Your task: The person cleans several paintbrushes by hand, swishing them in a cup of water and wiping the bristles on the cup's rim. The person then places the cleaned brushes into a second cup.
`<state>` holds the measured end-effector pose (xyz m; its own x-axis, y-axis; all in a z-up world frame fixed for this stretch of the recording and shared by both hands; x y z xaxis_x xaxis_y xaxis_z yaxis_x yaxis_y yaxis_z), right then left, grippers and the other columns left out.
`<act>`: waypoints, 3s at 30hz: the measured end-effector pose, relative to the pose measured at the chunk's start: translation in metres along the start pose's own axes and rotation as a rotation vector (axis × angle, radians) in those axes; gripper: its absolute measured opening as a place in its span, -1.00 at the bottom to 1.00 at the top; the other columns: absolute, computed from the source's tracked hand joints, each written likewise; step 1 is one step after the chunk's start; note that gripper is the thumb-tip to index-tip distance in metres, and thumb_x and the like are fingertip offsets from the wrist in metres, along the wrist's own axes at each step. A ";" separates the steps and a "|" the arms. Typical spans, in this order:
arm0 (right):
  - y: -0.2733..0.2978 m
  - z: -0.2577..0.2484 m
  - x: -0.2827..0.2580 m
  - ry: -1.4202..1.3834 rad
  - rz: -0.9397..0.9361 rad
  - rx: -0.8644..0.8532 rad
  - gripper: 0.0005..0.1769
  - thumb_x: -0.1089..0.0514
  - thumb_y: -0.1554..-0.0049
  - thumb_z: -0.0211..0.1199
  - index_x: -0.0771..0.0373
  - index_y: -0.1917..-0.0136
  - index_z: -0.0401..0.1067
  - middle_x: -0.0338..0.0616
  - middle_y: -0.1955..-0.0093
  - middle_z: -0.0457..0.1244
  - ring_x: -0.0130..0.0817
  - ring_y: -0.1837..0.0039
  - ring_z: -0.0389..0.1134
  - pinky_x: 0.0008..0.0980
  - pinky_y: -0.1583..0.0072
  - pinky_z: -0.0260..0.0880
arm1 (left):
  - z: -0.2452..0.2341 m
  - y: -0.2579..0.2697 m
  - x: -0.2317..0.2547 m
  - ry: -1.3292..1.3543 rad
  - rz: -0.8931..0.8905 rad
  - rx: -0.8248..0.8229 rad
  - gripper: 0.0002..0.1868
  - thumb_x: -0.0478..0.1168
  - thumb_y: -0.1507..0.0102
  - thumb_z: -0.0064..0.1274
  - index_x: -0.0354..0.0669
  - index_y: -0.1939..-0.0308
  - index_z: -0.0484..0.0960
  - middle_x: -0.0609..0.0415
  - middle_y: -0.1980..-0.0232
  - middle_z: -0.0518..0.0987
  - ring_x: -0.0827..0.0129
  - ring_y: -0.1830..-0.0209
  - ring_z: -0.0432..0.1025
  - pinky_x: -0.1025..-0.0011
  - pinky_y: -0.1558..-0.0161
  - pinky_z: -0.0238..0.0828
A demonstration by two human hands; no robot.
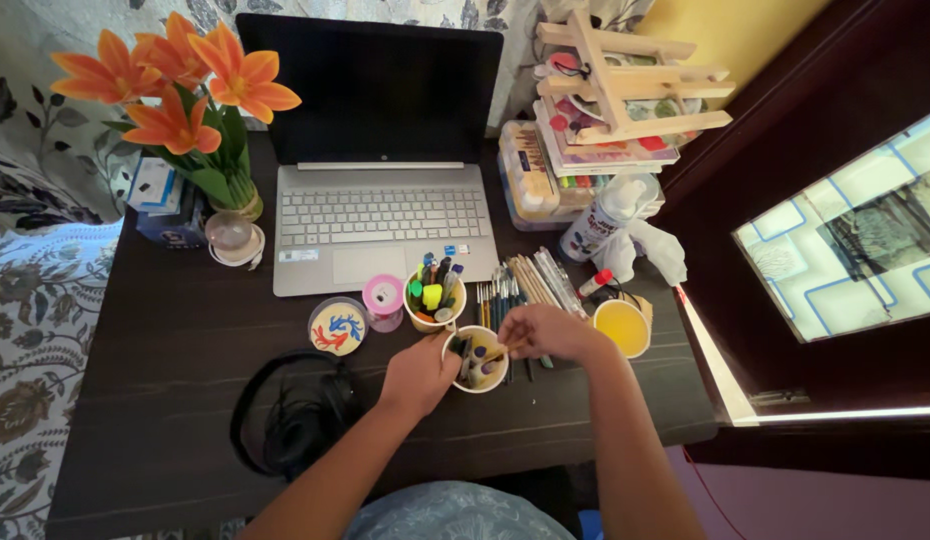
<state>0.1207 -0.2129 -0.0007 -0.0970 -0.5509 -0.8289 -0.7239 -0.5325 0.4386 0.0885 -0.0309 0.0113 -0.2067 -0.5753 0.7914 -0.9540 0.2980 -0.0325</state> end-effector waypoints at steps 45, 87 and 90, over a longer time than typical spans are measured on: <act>-0.006 -0.085 0.090 -0.240 0.229 0.846 -0.55 0.23 -0.12 0.30 0.28 -0.30 0.49 -0.05 0.17 0.39 -0.38 0.27 0.38 -0.36 0.21 0.44 | 0.005 -0.006 -0.006 0.008 -0.002 -0.017 -0.57 -0.03 -0.22 -0.14 -0.05 -0.10 0.59 -0.12 -0.01 0.63 -0.14 0.06 0.52 -0.02 0.06 0.45; 0.000 -0.024 -0.046 0.252 0.103 0.325 -0.65 -0.06 0.01 0.47 0.27 0.13 0.60 -0.02 0.24 0.44 -0.22 0.14 0.43 -0.23 0.04 0.42 | 0.007 -0.012 -0.003 -0.039 -0.019 -0.068 -0.65 -0.03 -0.23 -0.15 -0.04 0.03 0.60 -0.14 0.11 0.65 -0.13 0.09 0.52 -0.03 0.08 0.44; 0.005 -0.019 -0.060 0.328 -0.047 0.335 -0.77 0.05 0.05 0.38 0.19 0.14 0.61 -0.13 0.21 0.45 -0.29 0.14 0.50 -0.29 0.02 0.49 | 0.006 -0.010 -0.004 -0.023 -0.034 -0.048 -0.66 -0.01 -0.23 -0.14 -0.03 0.07 0.62 -0.14 0.10 0.65 -0.13 0.09 0.52 -0.02 0.06 0.45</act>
<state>0.1361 -0.1947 0.0580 0.1235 -0.7337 -0.6681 -0.9080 -0.3552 0.2222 0.0978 -0.0359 0.0044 -0.1793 -0.6029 0.7774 -0.9493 0.3134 0.0241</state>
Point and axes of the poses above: each hand's wrist, its own y-axis away from the middle knuckle, its own z-axis out of the palm, x = y × z, the point moved 10 cm from there along -y, towards the middle knuckle
